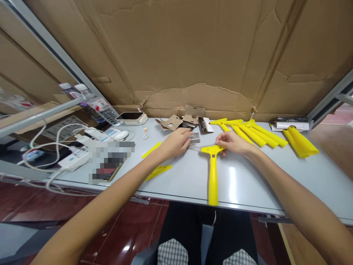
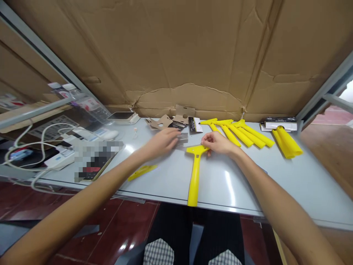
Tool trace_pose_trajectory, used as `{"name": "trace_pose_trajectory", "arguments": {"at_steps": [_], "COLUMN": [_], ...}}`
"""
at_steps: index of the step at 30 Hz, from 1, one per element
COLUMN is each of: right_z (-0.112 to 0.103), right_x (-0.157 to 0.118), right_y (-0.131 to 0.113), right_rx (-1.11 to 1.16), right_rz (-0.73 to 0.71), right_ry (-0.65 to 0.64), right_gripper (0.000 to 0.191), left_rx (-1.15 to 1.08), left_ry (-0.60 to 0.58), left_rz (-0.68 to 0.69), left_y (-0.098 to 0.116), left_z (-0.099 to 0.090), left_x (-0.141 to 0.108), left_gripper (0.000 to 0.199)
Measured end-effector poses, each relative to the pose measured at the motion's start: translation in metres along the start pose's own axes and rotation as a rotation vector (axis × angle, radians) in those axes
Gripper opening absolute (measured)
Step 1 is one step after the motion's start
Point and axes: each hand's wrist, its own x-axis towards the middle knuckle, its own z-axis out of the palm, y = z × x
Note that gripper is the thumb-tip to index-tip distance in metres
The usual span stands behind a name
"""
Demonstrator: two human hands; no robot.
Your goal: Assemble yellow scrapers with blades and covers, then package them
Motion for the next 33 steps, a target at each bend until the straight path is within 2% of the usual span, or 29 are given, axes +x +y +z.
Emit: {"name": "trace_pose_trajectory", "arguments": {"at_steps": [3,6,10,14,17,22,24,26,29,31,33], "right_z": [-0.010,-0.022,-0.034,-0.040,-0.045,-0.058,-0.061,-0.061,-0.060,-0.059,-0.059], "right_x": [-0.004,-0.007,-0.012,-0.017,-0.023,-0.029,-0.030,-0.031,-0.031,-0.031,-0.031], "right_y": [-0.005,-0.008,-0.014,-0.024,-0.030,-0.031,-0.030,-0.029,-0.030,-0.030,-0.030], "right_rx": [-0.001,-0.003,0.010,0.076,0.119,0.156,0.164,0.155,0.127,0.109,0.094], "right_rz": [-0.027,-0.048,-0.045,-0.065,-0.099,-0.114,-0.115,-0.110,-0.090,-0.078,-0.075], "right_ry": [0.024,0.074,0.140,0.181,0.207,0.270,0.270,0.274,0.285,0.283,0.281], "right_gripper": [0.033,0.033,0.036,0.040,0.042,0.037,0.039,0.041,0.042,0.042,0.040], "left_rx": [-0.001,-0.019,-0.060,-0.123,-0.181,-0.277,-0.303,-0.312,-0.308,-0.287,-0.231], "left_ry": [-0.079,-0.101,-0.081,-0.018,0.032,0.076,0.104,0.145,0.175,0.164,0.032], "left_rz": [0.040,0.038,0.024,0.018,0.014,0.013,0.004,-0.015,-0.036,-0.076,-0.137], "left_y": [0.011,0.017,0.032,0.058,0.077,0.105,0.110,0.108,0.098,0.091,0.090], "left_z": [0.023,0.038,0.048,0.059,0.072,0.089,0.086,0.073,0.050,0.041,0.043], "left_x": [0.005,0.001,-0.007,-0.007,0.006,0.048,0.057,0.051,0.018,-0.008,-0.025], "left_gripper": [0.041,0.043,0.043,0.036,0.030,0.022,0.019,0.020,0.022,0.032,0.049]}}
